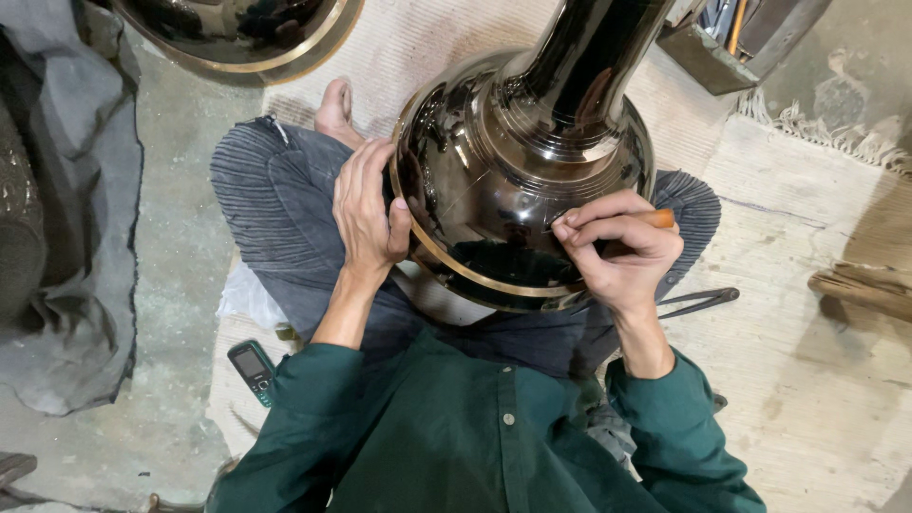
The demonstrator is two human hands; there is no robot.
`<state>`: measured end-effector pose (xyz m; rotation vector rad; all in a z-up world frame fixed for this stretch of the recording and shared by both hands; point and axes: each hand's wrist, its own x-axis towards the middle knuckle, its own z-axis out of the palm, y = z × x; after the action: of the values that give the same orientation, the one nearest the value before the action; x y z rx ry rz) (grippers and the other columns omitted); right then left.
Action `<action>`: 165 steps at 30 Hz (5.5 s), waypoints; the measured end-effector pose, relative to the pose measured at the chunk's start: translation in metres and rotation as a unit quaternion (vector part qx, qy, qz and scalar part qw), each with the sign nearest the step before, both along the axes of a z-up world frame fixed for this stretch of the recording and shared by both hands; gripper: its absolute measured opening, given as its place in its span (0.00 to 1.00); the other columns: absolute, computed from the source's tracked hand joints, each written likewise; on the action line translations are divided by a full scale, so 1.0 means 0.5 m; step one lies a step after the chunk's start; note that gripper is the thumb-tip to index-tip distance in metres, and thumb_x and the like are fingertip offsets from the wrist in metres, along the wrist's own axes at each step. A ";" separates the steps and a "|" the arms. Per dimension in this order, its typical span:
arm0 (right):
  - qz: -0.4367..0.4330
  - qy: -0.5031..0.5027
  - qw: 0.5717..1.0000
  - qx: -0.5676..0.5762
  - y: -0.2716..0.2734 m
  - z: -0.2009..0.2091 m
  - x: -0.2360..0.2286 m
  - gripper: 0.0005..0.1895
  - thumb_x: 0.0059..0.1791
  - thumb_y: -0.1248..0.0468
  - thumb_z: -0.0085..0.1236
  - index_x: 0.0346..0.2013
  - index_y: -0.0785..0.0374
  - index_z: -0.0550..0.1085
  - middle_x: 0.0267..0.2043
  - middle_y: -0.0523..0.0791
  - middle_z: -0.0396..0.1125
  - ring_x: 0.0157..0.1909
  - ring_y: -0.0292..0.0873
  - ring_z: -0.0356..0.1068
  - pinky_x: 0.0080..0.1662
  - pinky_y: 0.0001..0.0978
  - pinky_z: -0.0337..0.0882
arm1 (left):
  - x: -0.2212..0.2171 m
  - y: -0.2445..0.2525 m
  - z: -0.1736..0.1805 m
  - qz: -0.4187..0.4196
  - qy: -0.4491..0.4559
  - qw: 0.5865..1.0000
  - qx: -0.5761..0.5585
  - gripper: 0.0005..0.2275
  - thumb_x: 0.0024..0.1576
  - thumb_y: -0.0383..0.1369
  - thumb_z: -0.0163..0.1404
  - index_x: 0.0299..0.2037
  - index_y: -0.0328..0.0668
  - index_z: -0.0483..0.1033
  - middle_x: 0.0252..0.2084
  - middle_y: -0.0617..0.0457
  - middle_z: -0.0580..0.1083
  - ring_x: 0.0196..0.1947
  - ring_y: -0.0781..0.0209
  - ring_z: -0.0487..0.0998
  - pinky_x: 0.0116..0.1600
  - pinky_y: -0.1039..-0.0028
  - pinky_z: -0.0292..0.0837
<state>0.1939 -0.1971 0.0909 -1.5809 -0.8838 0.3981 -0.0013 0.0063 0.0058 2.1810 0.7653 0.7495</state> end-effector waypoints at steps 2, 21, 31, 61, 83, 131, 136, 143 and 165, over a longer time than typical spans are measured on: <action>-0.011 0.038 0.999 0.004 0.000 -0.001 0.003 0.08 0.47 0.81 0.65 0.28 0.69 0.76 0.40 0.48 0.72 0.40 0.38 0.76 0.47 0.28 0.81 | 0.003 0.002 -0.001 -0.001 -0.001 1.000 0.002 0.27 0.66 0.47 0.36 0.61 0.27 0.68 0.62 0.34 0.71 0.66 0.35 0.70 0.71 0.53 0.61; 0.010 0.001 1.000 -0.027 0.022 -0.004 0.032 0.08 0.46 0.81 0.68 0.30 0.69 0.78 0.39 0.48 0.73 0.38 0.38 0.75 0.45 0.26 0.80 | 0.011 0.005 -0.005 0.003 0.016 1.000 -0.004 0.25 0.67 0.46 0.36 0.62 0.30 0.69 0.63 0.37 0.72 0.67 0.35 0.70 0.70 0.54 0.62; 0.007 0.009 0.999 -0.035 0.019 0.000 0.033 0.09 0.46 0.80 0.68 0.27 0.69 0.76 0.38 0.47 0.72 0.38 0.37 0.74 0.44 0.25 0.79 | 0.011 0.004 -0.006 0.001 0.019 1.000 -0.004 0.26 0.67 0.47 0.35 0.61 0.30 0.69 0.63 0.37 0.72 0.67 0.36 0.70 0.70 0.54 0.63; -0.217 0.156 0.962 0.055 -0.013 -0.013 -0.035 0.10 0.50 0.84 0.63 0.35 0.70 0.72 0.42 0.50 0.70 0.41 0.41 0.76 0.47 0.27 0.79 | 0.021 0.009 -0.011 -0.001 0.028 1.000 -0.011 0.25 0.64 0.45 0.38 0.60 0.28 0.70 0.62 0.37 0.72 0.67 0.36 0.71 0.71 0.53 0.62; -0.219 0.196 0.955 0.045 -0.022 -0.014 -0.026 0.11 0.50 0.85 0.61 0.35 0.69 0.72 0.40 0.49 0.68 0.41 0.43 0.76 0.49 0.35 0.81 | 0.032 0.016 -0.021 -0.005 0.047 0.999 -0.008 0.25 0.63 0.45 0.37 0.57 0.26 0.71 0.61 0.36 0.73 0.66 0.36 0.72 0.70 0.52 0.63; -0.227 0.215 0.946 0.088 -0.026 -0.059 -0.006 0.10 0.51 0.82 0.63 0.35 0.69 0.72 0.39 0.50 0.67 0.37 0.41 0.74 0.46 0.36 0.81 | 0.042 0.017 -0.025 -0.005 0.062 0.998 -0.010 0.25 0.64 0.46 0.36 0.55 0.28 0.73 0.60 0.38 0.74 0.65 0.36 0.72 0.70 0.53 0.63; -0.231 0.202 0.948 0.081 -0.026 -0.063 -0.006 0.10 0.51 0.81 0.64 0.35 0.68 0.72 0.38 0.49 0.67 0.36 0.40 0.74 0.45 0.35 0.81 | 0.043 0.019 -0.023 -0.007 0.063 0.998 -0.011 0.25 0.64 0.46 0.36 0.55 0.28 0.73 0.60 0.37 0.74 0.65 0.36 0.73 0.69 0.53 0.63; -0.233 0.196 0.949 0.080 -0.026 -0.066 -0.005 0.10 0.51 0.81 0.64 0.36 0.68 0.72 0.38 0.50 0.67 0.35 0.40 0.73 0.43 0.33 0.81 | 0.046 0.022 -0.021 -0.008 0.059 0.998 -0.013 0.25 0.65 0.46 0.36 0.55 0.27 0.73 0.60 0.37 0.74 0.64 0.36 0.73 0.69 0.54 0.64; -0.245 0.170 0.952 0.067 -0.022 -0.070 -0.009 0.10 0.51 0.81 0.62 0.35 0.68 0.71 0.38 0.50 0.67 0.34 0.37 0.70 0.45 0.36 0.81 | 0.059 0.026 -0.018 -0.003 0.057 0.998 -0.018 0.25 0.66 0.47 0.35 0.53 0.27 0.73 0.59 0.37 0.75 0.63 0.37 0.75 0.68 0.55 0.65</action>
<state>0.1895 -0.2082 0.0560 -1.4857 -0.2323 0.2366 0.0280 0.0192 -0.0030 2.2068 0.8241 0.6074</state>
